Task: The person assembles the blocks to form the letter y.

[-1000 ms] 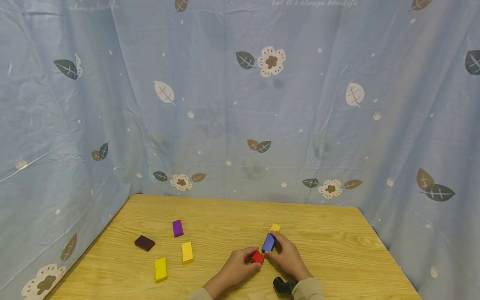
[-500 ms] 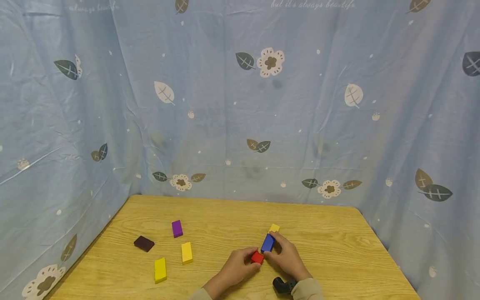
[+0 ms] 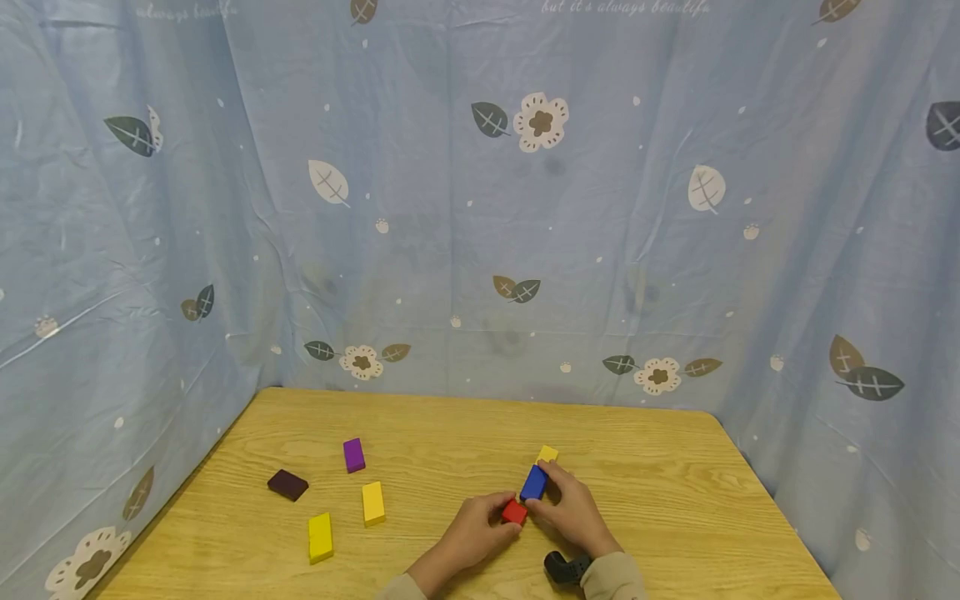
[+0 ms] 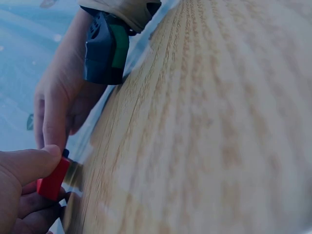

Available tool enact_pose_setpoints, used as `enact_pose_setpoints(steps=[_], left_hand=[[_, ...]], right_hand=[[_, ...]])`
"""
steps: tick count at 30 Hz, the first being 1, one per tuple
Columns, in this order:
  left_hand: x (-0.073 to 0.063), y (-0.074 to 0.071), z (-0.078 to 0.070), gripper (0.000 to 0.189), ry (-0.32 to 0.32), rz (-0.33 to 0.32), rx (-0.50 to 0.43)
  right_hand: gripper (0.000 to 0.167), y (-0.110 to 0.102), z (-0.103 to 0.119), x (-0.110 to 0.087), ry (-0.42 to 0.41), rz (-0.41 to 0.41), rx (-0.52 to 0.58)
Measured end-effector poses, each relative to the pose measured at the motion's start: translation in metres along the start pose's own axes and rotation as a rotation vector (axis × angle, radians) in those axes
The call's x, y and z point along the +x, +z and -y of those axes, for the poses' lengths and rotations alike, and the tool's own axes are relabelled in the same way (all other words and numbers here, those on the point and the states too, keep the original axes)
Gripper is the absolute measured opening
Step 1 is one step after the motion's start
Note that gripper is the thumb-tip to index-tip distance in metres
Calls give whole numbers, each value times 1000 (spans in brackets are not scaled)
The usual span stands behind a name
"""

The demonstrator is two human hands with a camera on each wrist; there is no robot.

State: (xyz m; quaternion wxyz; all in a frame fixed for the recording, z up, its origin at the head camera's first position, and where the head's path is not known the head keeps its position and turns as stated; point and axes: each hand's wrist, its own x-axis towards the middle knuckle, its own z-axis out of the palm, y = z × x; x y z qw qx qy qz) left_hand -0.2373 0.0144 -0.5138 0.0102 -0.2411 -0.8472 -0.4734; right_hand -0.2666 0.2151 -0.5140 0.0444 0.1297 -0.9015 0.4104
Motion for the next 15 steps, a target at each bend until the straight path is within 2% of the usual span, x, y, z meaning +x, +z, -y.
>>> enact_pose_setpoints(steps=[15], left_hand=[[1, 0, 1, 45, 24, 3, 12]], right_hand=[[72, 0, 5, -1, -18, 2, -17]])
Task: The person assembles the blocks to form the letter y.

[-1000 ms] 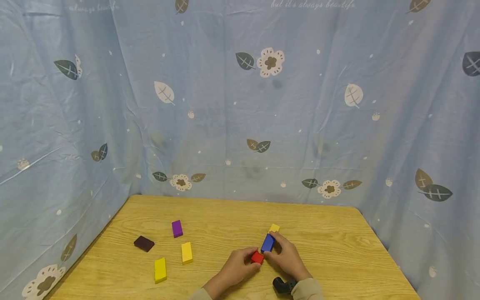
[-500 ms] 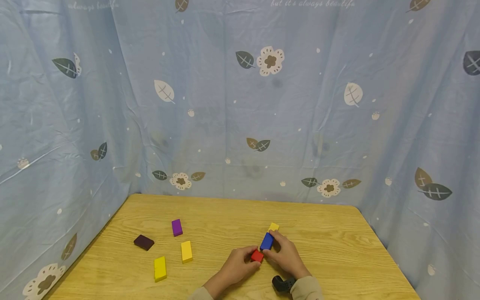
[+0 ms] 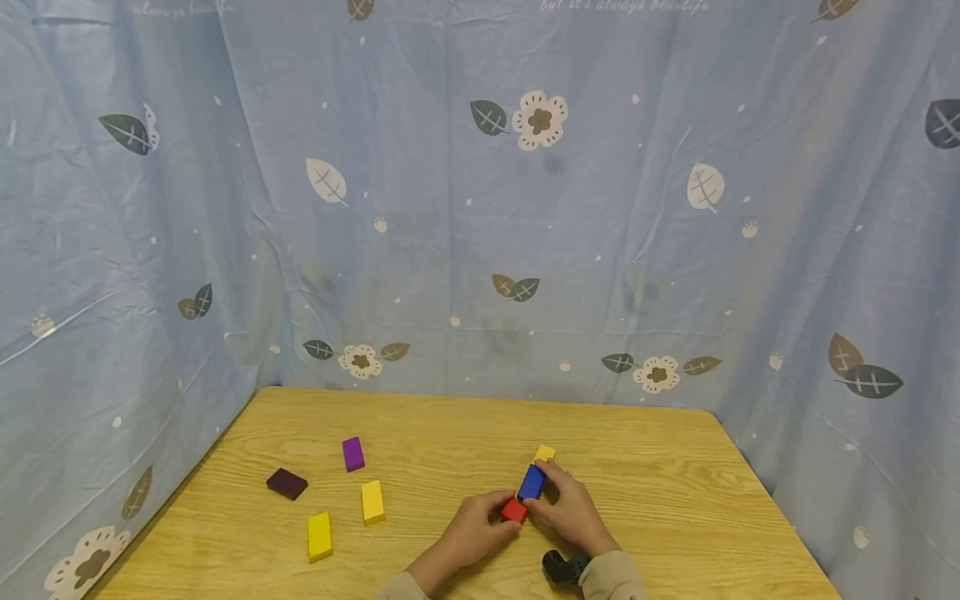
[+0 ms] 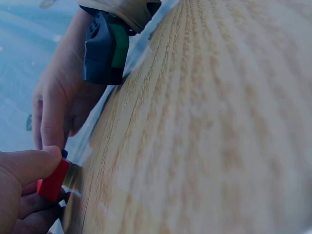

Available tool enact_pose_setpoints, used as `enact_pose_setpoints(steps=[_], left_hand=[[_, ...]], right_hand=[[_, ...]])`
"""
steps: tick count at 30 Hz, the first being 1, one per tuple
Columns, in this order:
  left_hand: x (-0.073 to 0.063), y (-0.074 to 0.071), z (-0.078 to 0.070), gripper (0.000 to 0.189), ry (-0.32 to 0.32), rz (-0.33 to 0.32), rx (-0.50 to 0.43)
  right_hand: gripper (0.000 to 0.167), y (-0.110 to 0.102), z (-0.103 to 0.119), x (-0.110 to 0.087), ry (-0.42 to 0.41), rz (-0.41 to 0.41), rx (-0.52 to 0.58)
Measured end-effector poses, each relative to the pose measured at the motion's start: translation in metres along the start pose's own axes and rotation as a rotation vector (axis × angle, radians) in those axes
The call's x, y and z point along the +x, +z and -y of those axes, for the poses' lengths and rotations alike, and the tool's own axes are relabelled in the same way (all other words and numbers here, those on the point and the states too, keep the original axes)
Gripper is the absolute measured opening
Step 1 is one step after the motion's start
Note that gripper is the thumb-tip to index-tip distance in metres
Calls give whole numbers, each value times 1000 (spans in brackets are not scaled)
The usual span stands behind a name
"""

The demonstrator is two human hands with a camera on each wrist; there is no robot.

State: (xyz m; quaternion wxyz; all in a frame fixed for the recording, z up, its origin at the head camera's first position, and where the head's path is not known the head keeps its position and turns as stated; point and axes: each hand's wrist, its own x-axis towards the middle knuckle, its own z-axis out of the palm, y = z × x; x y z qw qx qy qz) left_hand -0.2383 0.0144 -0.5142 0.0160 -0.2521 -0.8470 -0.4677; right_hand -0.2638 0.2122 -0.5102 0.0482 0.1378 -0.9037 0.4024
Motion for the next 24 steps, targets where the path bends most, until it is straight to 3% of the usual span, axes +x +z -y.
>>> enact_pose_setpoints(steps=[24], left_hand=[[2, 1, -1, 44, -16, 4, -3]], right_hand=[[66, 0, -3, 3, -10, 20, 25]])
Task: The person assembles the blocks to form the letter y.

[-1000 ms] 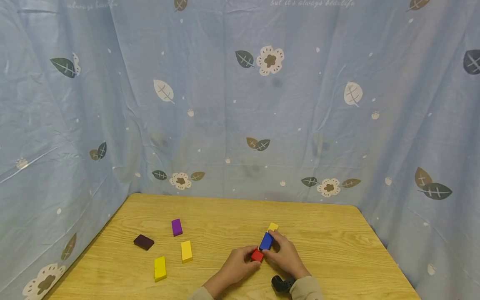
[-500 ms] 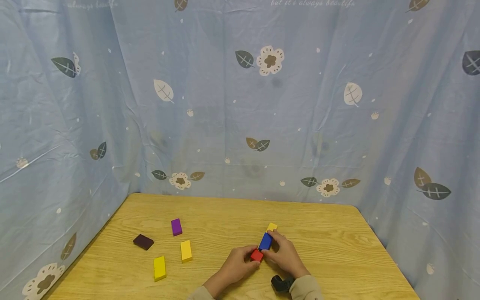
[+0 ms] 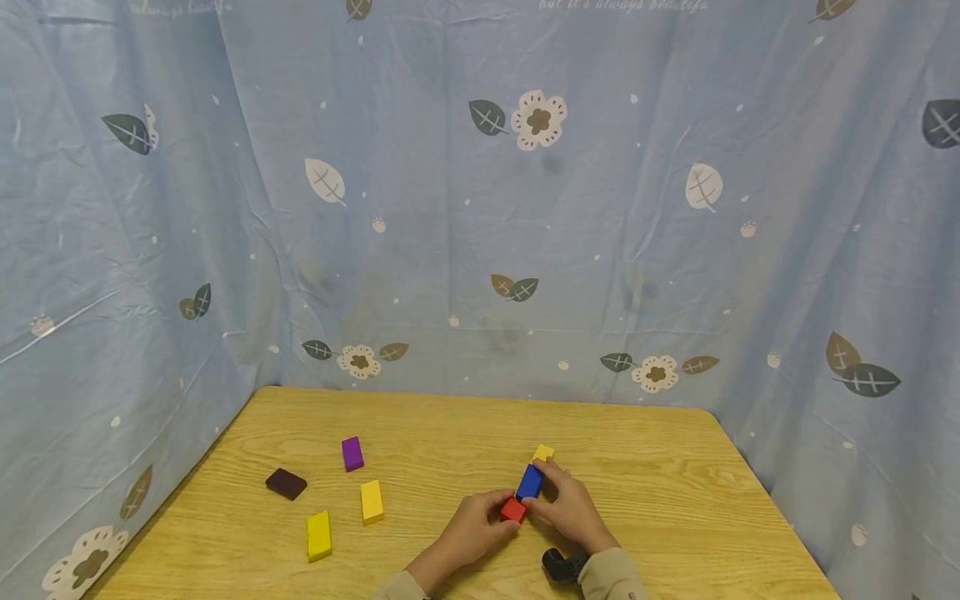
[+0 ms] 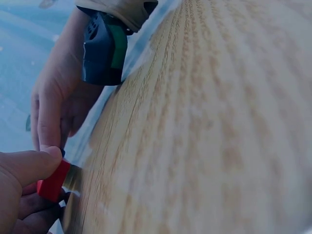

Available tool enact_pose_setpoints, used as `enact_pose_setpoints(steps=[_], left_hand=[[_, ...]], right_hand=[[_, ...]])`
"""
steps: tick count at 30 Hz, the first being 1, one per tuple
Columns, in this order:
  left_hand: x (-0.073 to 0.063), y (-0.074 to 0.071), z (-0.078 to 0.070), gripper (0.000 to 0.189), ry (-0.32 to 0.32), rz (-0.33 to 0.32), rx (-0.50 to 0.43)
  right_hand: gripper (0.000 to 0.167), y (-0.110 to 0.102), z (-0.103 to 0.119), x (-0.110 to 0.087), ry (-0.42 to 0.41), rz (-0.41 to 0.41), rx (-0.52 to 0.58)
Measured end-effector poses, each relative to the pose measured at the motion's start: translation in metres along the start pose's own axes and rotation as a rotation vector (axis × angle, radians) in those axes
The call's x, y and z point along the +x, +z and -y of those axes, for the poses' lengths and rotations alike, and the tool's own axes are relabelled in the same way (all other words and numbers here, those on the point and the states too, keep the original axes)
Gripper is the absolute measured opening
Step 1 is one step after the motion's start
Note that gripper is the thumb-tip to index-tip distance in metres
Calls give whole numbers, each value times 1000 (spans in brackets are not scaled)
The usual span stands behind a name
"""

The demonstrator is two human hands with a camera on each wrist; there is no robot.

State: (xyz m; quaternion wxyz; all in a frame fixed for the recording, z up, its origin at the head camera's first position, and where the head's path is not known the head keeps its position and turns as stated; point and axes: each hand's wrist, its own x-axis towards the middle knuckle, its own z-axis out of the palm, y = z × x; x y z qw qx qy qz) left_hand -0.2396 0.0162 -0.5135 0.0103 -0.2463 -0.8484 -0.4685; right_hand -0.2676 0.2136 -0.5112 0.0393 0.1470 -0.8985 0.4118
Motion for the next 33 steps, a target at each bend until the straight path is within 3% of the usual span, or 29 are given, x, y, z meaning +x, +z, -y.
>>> enact_pose_setpoints(steps=[5, 15, 33], left_hand=[[-1, -1, 0, 44, 13, -8, 3], [0, 1, 0, 44, 0, -8, 24], [3, 7, 1, 45, 13, -4, 111]], right_hand=[[58, 0, 1, 0, -14, -7, 21], [56, 2, 1, -1, -38, -50, -45], [60, 3, 4, 0, 6, -37, -34]])
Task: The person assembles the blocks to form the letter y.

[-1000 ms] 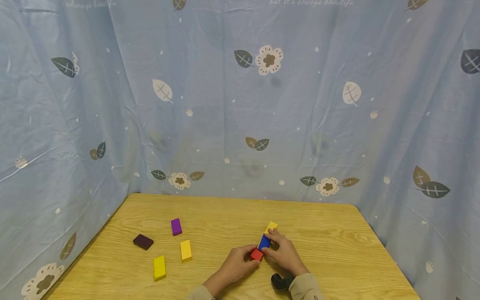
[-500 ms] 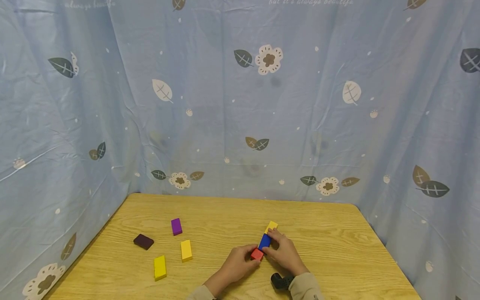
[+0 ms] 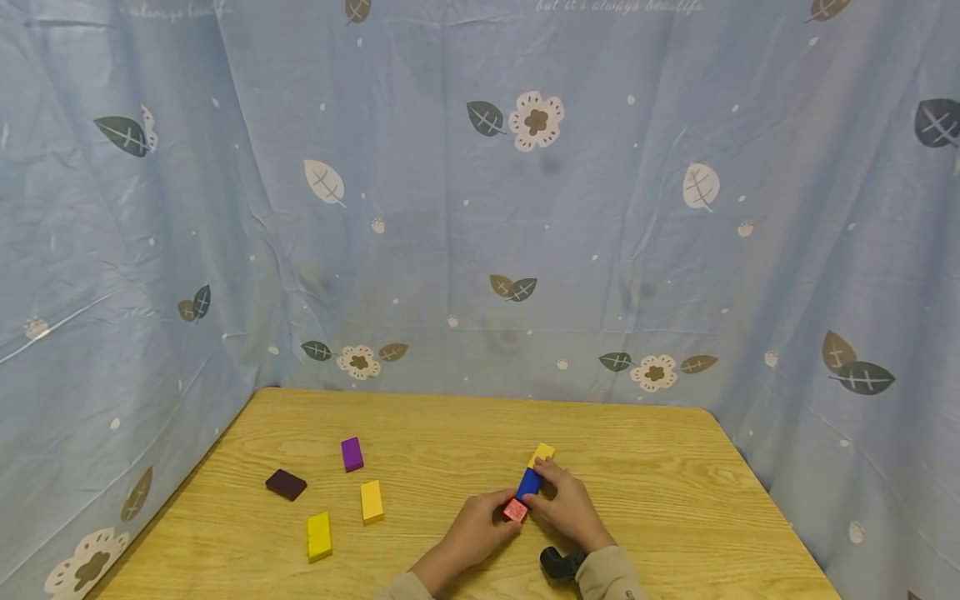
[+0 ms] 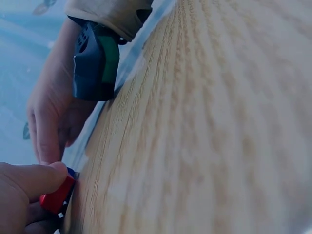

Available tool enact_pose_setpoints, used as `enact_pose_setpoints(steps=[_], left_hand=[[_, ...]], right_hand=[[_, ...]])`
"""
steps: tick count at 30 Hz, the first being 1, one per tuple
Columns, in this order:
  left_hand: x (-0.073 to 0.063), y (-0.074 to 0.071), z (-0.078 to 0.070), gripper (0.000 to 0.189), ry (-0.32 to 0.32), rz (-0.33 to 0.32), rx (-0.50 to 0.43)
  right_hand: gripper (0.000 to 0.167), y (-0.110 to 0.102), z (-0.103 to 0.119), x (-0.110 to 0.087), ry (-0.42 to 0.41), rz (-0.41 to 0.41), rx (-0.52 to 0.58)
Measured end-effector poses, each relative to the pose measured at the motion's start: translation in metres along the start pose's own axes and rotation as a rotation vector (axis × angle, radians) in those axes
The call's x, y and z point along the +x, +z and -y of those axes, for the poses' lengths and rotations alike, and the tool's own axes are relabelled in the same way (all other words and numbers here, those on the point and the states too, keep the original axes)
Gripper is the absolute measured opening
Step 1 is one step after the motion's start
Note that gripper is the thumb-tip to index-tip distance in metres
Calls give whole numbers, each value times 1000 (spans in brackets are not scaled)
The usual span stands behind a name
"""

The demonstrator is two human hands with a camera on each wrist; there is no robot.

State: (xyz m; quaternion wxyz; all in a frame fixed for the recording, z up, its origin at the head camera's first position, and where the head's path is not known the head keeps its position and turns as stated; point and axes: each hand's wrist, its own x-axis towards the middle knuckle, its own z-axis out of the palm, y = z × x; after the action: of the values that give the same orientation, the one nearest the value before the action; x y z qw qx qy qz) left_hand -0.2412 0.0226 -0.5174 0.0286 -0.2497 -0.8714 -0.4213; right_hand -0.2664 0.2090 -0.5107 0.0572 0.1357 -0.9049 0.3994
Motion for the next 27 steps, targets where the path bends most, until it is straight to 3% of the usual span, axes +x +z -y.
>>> enact_pose_setpoints(steps=[8, 27], left_hand=[[0, 0, -2, 46, -31, -7, 42], [2, -4, -3, 46, 14, -7, 157]], right_hand=[[57, 2, 1, 0, -13, -14, -4], [53, 2, 7, -3, -42, -51, -23]])
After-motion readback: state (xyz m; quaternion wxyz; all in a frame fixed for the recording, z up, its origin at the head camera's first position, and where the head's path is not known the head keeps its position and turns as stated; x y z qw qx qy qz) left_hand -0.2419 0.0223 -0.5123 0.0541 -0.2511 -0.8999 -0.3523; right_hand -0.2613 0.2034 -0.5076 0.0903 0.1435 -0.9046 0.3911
